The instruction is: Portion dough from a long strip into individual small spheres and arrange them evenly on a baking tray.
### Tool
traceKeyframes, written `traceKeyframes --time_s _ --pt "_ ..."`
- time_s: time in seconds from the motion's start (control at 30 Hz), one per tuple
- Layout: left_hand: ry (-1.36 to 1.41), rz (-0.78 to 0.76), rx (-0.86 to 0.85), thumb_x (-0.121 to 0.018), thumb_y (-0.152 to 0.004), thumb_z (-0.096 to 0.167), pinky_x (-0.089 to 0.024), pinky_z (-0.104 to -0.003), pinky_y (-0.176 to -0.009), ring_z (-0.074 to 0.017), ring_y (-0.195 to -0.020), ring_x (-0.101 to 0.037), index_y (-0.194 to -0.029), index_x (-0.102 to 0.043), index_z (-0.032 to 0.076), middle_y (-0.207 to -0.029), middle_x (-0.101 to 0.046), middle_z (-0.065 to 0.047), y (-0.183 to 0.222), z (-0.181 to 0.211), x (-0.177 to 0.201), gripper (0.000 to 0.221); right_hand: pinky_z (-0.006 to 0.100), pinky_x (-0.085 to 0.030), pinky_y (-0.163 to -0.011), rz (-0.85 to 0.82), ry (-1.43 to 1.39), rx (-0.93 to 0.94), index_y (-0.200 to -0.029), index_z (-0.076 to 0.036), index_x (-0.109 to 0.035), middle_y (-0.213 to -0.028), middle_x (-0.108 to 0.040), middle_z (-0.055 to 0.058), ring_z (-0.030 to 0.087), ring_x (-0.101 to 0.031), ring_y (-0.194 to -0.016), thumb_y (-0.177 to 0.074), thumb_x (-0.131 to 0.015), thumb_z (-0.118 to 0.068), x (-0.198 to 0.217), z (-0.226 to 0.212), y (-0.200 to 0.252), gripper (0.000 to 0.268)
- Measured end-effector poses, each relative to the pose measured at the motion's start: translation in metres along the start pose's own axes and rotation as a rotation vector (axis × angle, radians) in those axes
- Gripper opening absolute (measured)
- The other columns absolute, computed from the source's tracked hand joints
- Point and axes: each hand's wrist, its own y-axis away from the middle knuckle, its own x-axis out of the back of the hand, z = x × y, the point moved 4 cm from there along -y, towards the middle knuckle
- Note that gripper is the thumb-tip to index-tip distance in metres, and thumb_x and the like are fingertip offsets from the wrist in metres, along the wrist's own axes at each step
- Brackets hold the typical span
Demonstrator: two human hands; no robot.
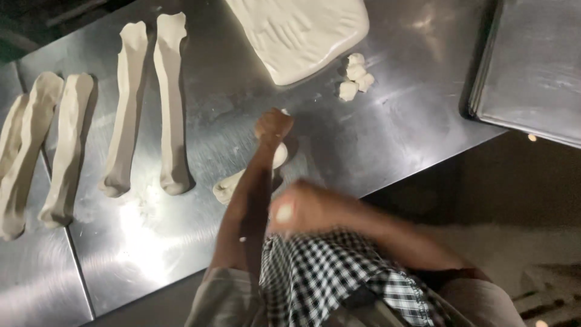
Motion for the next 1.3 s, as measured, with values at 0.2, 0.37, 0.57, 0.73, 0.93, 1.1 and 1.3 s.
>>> traceKeyframes --time_s 0.2,0.37,0.57,0.73,0.93,1.1,1.3 --pt "0.159 0.124 -0.205 -0.086 -0.064 0.027 -0.042 -0.053 -0.112 -0.0491 -0.139 -0.039 -0.144 -0.041 -0.011 -0.150 -0.041 -0.033 -0.022 -0.038 -0.085 0.099 0.033 -0.058 -0.084 0.226 0.630 0.349 -0.111 0.000 -0.070 -0.103 -0.075 0.011 0.022 -0.073 -0.093 -0.095 -0.066 -0.061 0.060 0.049 -0.054 0.064" --pt "0.127 0.396 -0.602 -0.089 -0.061 0.025 -0.039 -0.054 -0.115 -0.0511 -0.146 -0.027 -0.158 -0.027 0.008 -0.164 -0.027 -0.028 0.020 0.020 -0.058 0.116 0.055 -0.045 -0.093 0.165 0.342 0.182 -0.134 0.016 -0.054 -0.126 -0.058 0.034 0.047 -0.056 -0.119 -0.108 -0.071 -0.041 0.047 0.191 -0.057 0.066" --pt "0.514 0.230 -0.203 -0.097 -0.058 0.047 -0.055 -0.040 -0.102 -0.0315 -0.101 -0.075 -0.153 -0.042 0.006 -0.106 -0.077 -0.018 0.033 -0.018 -0.067 0.116 0.034 -0.057 -0.080 -0.116 0.142 0.099 -0.112 -0.005 -0.068 -0.098 -0.074 0.009 0.020 -0.072 -0.093 -0.103 -0.062 -0.027 0.044 0.095 -0.056 0.024" --pt "0.350 0.275 -0.124 -0.073 -0.075 0.041 -0.058 -0.051 -0.076 -0.0398 -0.087 -0.074 -0.085 -0.078 0.008 -0.087 -0.075 -0.021 0.025 0.012 -0.084 0.035 0.047 -0.053 -0.087 -0.065 0.530 0.277 -0.125 -0.007 -0.069 -0.113 -0.073 0.021 0.040 -0.069 -0.105 -0.103 -0.059 -0.018 0.047 0.107 -0.076 0.027" --pt "0.369 0.227 -0.126 -0.069 -0.078 0.038 -0.059 -0.050 -0.080 -0.0368 -0.093 -0.075 -0.104 -0.073 0.008 -0.098 -0.077 -0.019 0.050 0.062 -0.012 0.040 0.052 -0.049 -0.080 0.109 0.732 0.124 -0.107 -0.001 -0.071 -0.101 -0.071 0.025 0.046 -0.064 -0.096 -0.112 -0.061 -0.032 0.060 0.102 -0.100 0.034" --pt "0.141 0.113 -0.070 -0.057 -0.092 0.039 -0.060 -0.047 -0.089 -0.0345 -0.103 -0.076 -0.114 -0.075 0.007 -0.110 -0.077 -0.018 0.063 0.065 0.015 0.043 0.036 -0.047 -0.062 0.180 0.122 -0.182 -0.096 -0.001 -0.068 -0.080 -0.065 0.006 0.018 -0.059 -0.069 -0.103 -0.065 -0.026 0.058 0.105 -0.099 0.027" --pt "0.156 0.003 0.086 -0.060 -0.090 0.048 -0.057 -0.049 -0.092 -0.0316 -0.116 -0.070 -0.119 -0.074 0.008 -0.125 -0.072 -0.015 0.048 -0.013 0.030 0.051 0.027 -0.042 -0.049 -0.404 0.098 -0.291 -0.084 -0.004 -0.075 -0.072 -0.069 0.006 0.013 -0.057 -0.061 -0.090 -0.074 -0.023 -0.010 0.035 -0.021 0.020"
